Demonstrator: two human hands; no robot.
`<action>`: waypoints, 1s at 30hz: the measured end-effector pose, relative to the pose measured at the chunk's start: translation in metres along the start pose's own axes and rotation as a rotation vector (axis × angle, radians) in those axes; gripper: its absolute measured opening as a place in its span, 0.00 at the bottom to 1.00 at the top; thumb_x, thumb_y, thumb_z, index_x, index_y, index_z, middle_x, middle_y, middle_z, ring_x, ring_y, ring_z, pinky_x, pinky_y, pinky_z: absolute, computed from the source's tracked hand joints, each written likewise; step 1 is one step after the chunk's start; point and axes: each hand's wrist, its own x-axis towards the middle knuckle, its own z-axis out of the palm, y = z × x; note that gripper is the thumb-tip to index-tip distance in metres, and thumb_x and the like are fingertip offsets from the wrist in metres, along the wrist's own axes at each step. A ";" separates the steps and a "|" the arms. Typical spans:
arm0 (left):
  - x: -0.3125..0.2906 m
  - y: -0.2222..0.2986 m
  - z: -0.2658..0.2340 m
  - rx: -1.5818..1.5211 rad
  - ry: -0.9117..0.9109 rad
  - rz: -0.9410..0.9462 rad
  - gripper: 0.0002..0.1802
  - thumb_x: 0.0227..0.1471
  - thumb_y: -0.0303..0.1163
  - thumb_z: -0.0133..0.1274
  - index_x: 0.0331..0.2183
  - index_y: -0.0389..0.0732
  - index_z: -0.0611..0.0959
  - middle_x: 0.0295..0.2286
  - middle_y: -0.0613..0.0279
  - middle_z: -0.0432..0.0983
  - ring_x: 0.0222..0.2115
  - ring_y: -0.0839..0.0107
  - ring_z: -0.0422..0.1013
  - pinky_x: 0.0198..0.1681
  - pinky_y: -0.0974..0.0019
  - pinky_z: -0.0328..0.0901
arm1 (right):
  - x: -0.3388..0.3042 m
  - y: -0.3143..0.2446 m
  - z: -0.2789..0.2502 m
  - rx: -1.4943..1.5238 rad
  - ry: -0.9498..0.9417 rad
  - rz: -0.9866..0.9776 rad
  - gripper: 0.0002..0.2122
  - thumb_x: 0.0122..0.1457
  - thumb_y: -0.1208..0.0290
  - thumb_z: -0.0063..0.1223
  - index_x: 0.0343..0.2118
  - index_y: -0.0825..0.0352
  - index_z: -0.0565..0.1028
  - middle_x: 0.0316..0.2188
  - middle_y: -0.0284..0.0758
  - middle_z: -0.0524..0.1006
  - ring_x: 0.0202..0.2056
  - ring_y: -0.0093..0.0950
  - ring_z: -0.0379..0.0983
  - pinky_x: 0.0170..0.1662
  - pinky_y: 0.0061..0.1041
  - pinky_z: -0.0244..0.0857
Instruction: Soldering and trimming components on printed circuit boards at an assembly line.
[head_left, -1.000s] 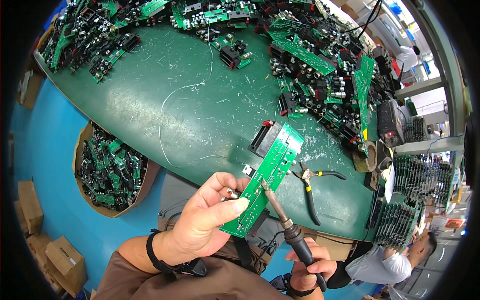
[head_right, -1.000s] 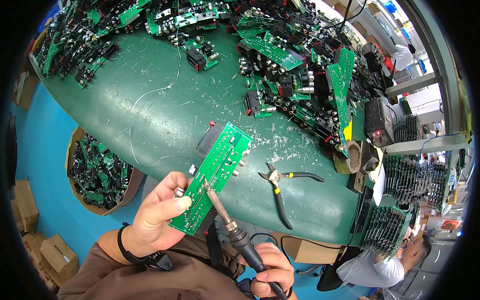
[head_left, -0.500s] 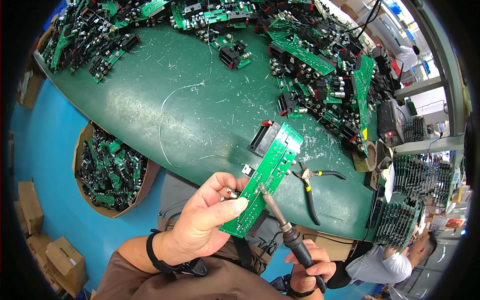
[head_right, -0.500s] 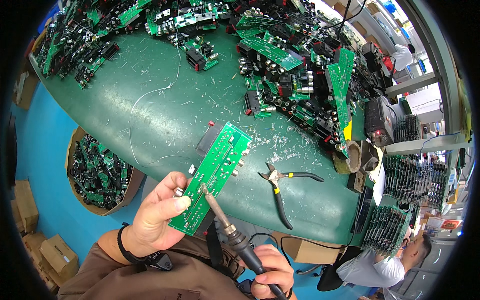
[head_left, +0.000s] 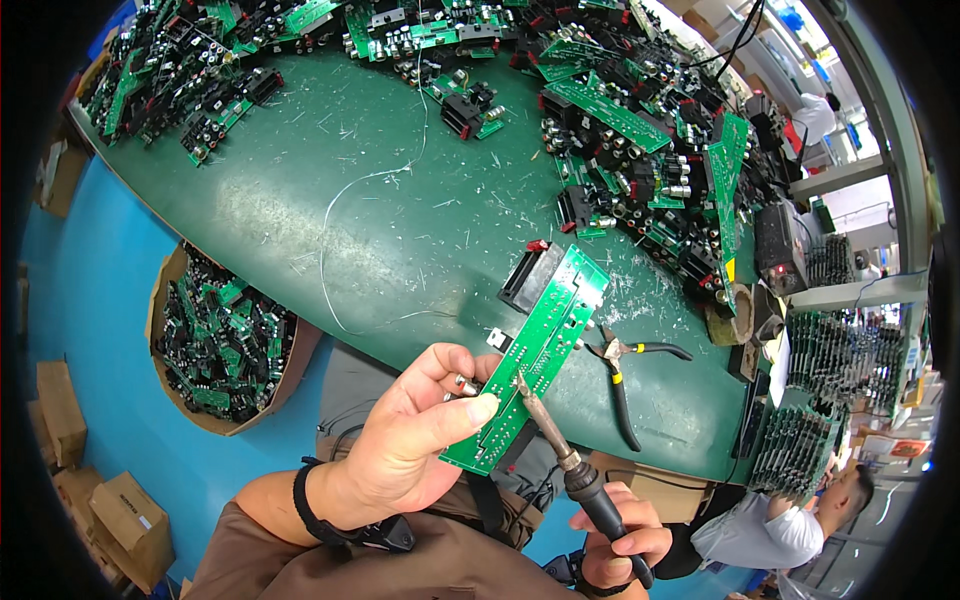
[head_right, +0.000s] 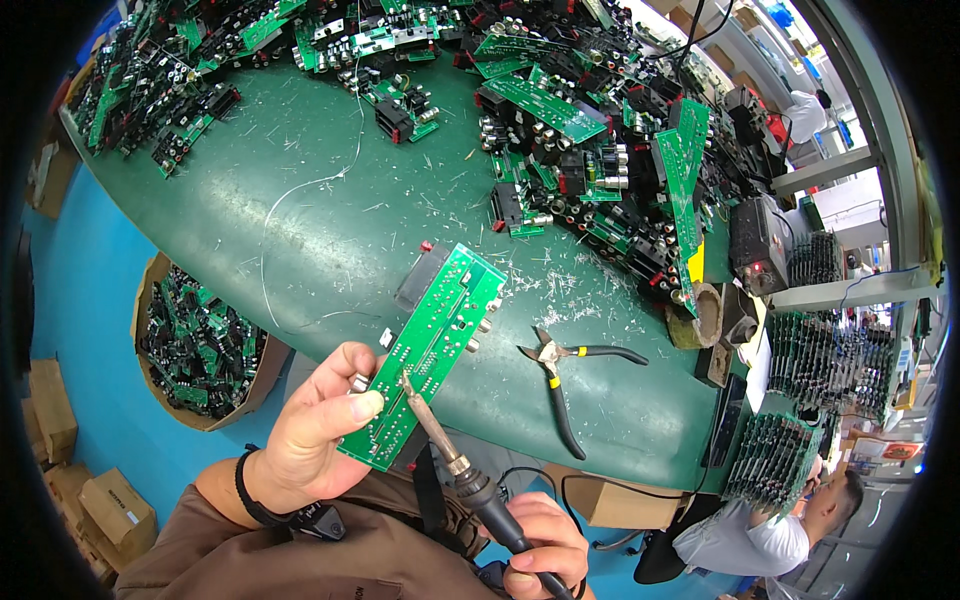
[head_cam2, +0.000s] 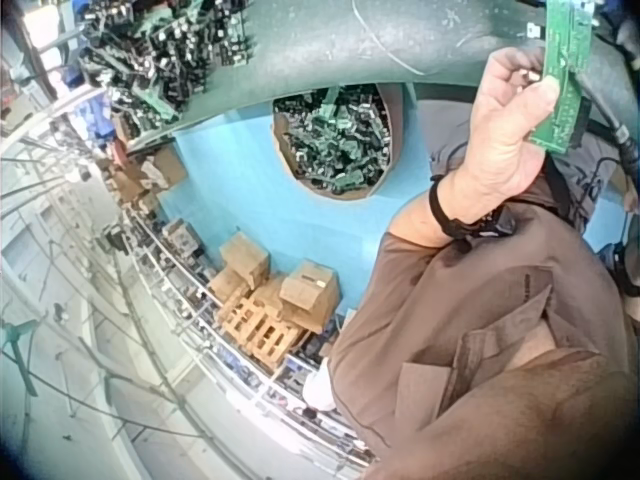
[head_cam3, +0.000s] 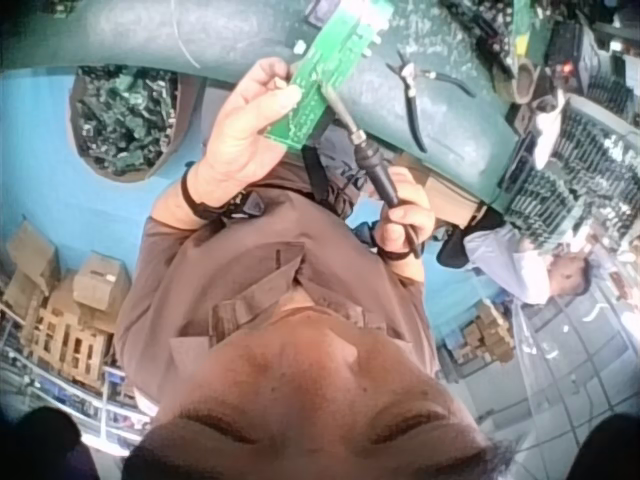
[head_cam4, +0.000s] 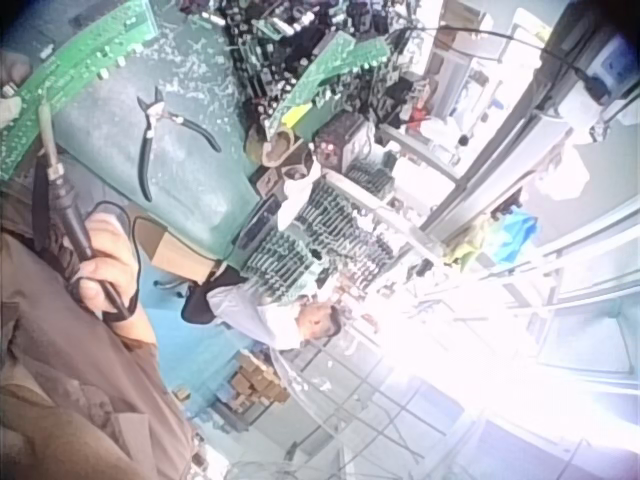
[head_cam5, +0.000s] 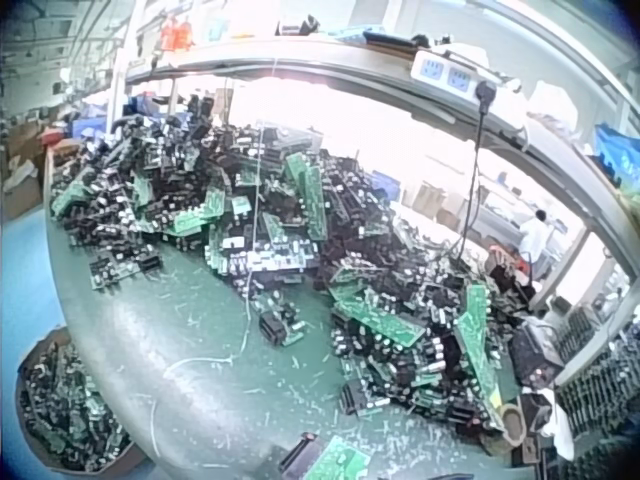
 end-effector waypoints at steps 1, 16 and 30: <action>0.000 0.000 0.000 0.000 0.000 0.000 0.13 0.51 0.19 0.47 0.39 0.42 0.68 0.41 0.61 0.67 0.41 0.72 0.68 0.41 0.63 0.69 | 0.000 0.000 0.000 0.001 -0.008 -0.002 0.12 0.58 0.55 0.48 0.31 0.58 0.64 0.25 0.33 0.70 0.21 0.30 0.73 0.30 0.29 0.61; 0.001 -0.002 -0.004 -0.022 -0.017 0.001 0.13 0.51 0.18 0.47 0.38 0.43 0.68 0.42 0.62 0.67 0.42 0.71 0.67 0.42 0.64 0.68 | -0.002 -0.001 -0.001 -0.002 -0.012 0.028 0.09 0.58 0.58 0.48 0.31 0.57 0.64 0.24 0.33 0.71 0.22 0.31 0.73 0.31 0.30 0.62; 0.001 -0.003 0.000 0.239 -0.018 0.186 0.14 0.50 0.19 0.48 0.38 0.42 0.65 0.41 0.59 0.65 0.41 0.73 0.66 0.43 0.67 0.66 | -0.005 -0.002 -0.002 0.003 0.035 -0.005 0.11 0.58 0.55 0.46 0.31 0.56 0.63 0.25 0.33 0.71 0.22 0.30 0.73 0.30 0.29 0.60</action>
